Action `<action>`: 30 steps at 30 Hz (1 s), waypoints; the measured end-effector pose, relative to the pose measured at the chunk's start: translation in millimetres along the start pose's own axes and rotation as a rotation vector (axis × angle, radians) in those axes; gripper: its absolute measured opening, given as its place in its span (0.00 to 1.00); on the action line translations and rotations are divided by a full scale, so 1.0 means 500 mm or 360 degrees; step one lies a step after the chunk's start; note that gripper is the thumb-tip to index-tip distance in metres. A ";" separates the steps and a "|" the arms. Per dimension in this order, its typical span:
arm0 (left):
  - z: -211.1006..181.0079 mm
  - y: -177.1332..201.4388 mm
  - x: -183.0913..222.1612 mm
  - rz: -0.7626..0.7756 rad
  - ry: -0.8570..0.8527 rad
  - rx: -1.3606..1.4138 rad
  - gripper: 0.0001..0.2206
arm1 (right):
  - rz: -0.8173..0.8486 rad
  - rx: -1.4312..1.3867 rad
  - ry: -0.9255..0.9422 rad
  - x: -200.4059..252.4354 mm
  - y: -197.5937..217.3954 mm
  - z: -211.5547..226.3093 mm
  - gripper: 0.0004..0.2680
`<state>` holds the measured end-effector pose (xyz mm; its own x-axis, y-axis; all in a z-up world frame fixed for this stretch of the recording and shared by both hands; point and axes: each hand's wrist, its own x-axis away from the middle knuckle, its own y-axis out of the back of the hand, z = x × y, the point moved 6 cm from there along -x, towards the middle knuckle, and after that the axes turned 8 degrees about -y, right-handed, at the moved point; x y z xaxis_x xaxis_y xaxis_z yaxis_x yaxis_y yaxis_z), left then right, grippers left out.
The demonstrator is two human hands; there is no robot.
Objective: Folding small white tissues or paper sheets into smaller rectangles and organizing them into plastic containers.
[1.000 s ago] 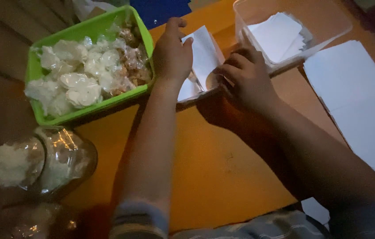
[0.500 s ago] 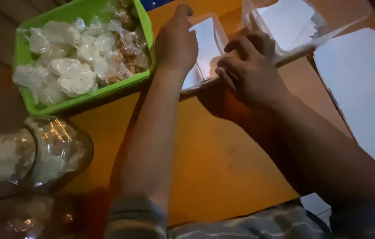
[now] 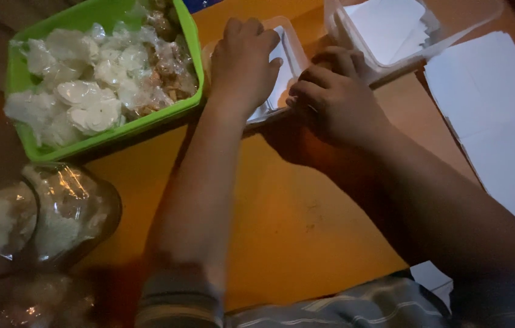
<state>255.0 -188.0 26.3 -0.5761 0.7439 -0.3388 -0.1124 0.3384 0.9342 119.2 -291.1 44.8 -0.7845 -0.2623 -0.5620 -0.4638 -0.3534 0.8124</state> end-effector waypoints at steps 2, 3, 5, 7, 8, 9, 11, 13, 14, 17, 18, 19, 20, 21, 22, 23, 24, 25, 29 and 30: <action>0.001 -0.007 -0.001 -0.0101 -0.0116 -0.0119 0.15 | 0.0031 0.0012 0.0067 0.006 -0.005 -0.004 0.06; -0.002 -0.005 -0.001 -0.0100 -0.0118 -0.0115 0.15 | 0.0034 0.0014 0.0064 0.006 -0.007 -0.002 0.06; -0.002 -0.008 0.000 0.0019 -0.0053 -0.0049 0.15 | 0.0027 0.0066 0.0025 0.007 -0.011 0.000 0.07; -0.008 0.003 0.002 0.0101 -0.0018 0.0034 0.15 | 0.0043 0.0030 0.0009 0.005 -0.008 0.001 0.07; -0.011 0.006 0.003 0.0182 0.0018 0.0116 0.16 | 0.0059 -0.0005 -0.0007 0.004 -0.007 0.002 0.07; -0.006 0.000 0.005 0.0181 0.0019 0.0113 0.16 | 0.0057 -0.0006 -0.0005 0.004 -0.006 0.002 0.07; -0.002 -0.007 0.008 0.0123 -0.0067 0.0142 0.19 | 0.0099 -0.0013 0.0012 0.003 -0.008 0.003 0.08; -0.001 -0.009 0.010 0.0109 -0.0070 0.0168 0.20 | 0.0118 -0.0005 -0.0006 0.007 -0.019 -0.005 0.08; 0.000 -0.009 0.012 0.0094 -0.0075 0.0196 0.21 | 0.0139 0.0005 -0.0024 0.010 -0.025 -0.009 0.09; 0.002 -0.013 0.011 0.0152 -0.0070 0.0164 0.26 | 0.0128 0.0021 -0.0029 0.005 -0.016 -0.001 0.08; 0.006 -0.019 0.010 0.0152 -0.0069 0.0164 0.26 | 0.0129 0.0021 -0.0028 0.004 -0.014 0.003 0.08; 0.007 -0.019 0.008 0.0080 -0.0118 0.0113 0.24 | 0.0094 0.0047 -0.0032 0.003 -0.009 0.007 0.08; 0.006 -0.018 0.007 0.0007 -0.0167 0.0063 0.22 | 0.0060 0.0072 -0.0035 0.002 -0.003 0.012 0.09; 0.005 -0.014 0.004 0.0003 -0.0174 0.0062 0.22 | 0.0055 0.0078 -0.0037 0.001 0.003 0.014 0.09; -0.003 0.008 0.002 -0.0218 -0.0251 -0.0071 0.18 | -0.0032 0.0095 -0.0018 0.001 0.016 0.017 0.07; -0.014 0.029 0.001 -0.0440 -0.0334 -0.0200 0.14 | -0.0119 0.0117 -0.0003 0.002 0.030 0.020 0.06; -0.036 0.061 0.003 -0.0445 -0.0345 -0.0197 0.14 | -0.0124 0.0126 -0.0010 -0.004 0.052 0.029 0.06; -0.057 0.098 0.004 -0.0501 -0.0328 -0.0176 0.11 | -0.0126 0.0088 -0.0017 -0.011 0.076 0.038 0.06; -0.147 0.181 0.015 -0.0639 -0.0417 0.0130 0.13 | 0.0008 0.0000 -0.0175 -0.002 0.186 0.052 0.12; -0.170 0.191 0.020 -0.0634 -0.0441 0.0143 0.13 | 0.0002 0.0013 -0.0198 0.009 0.211 0.053 0.12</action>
